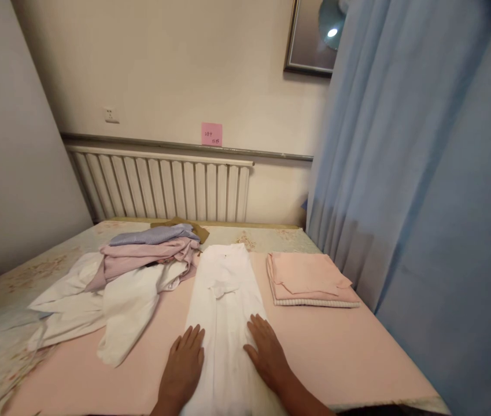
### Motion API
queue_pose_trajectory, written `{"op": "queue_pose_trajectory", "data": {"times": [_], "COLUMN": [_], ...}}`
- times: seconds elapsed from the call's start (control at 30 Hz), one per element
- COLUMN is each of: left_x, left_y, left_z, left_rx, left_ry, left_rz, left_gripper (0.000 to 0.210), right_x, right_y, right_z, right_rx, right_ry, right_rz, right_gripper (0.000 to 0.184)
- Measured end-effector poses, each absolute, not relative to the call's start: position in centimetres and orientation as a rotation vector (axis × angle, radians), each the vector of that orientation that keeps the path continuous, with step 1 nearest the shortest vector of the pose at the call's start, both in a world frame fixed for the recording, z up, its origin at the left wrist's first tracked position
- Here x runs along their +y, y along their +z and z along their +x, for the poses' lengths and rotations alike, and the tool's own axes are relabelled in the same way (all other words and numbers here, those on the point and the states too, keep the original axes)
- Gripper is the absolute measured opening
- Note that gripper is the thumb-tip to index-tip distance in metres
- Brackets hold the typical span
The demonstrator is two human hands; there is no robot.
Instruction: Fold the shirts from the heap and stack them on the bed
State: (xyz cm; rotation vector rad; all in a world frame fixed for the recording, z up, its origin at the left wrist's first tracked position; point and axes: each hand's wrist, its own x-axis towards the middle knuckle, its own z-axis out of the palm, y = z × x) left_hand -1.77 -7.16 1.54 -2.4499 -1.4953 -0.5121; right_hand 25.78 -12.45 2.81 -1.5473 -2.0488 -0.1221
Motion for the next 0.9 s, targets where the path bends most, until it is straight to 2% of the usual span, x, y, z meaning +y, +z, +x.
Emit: {"op": "queue_pose_trajectory", "data": {"times": [0.33,0.63,0.73,0.83,0.9], "left_x": [-7.1,-7.2,-7.3,-7.4,-7.3], "left_y": [1.6,2.1,2.3,2.6,2.7], "left_z": [-1.6,-1.5,-1.4,-1.2,-1.1], "left_rx": [-1.486,-1.45,-1.455,-1.468,-1.476], "left_ry": [-0.507,-0.508,-0.521,-0.538,-0.55], "left_rz": [-2.452,-2.462,-2.458,-2.469,-2.485], "left_gripper": [0.046,0.046,0.045,0.045,0.046], "right_x": [-13.3,-20.0,-23.4,-26.4,-27.8], "right_y": [3.0,1.2,0.3,0.4,0.6], "right_z": [25.6,24.9,26.2,28.3,29.7], "right_rx": [-2.139,-2.201,-2.123,-1.692,-1.425], "right_ry": [-0.005,-0.06,-0.001,0.09,0.158], "right_rz": [-1.7,-1.468,-1.375,-1.603,-1.776], "right_gripper": [0.053,0.056,0.047,0.03,0.027]}}
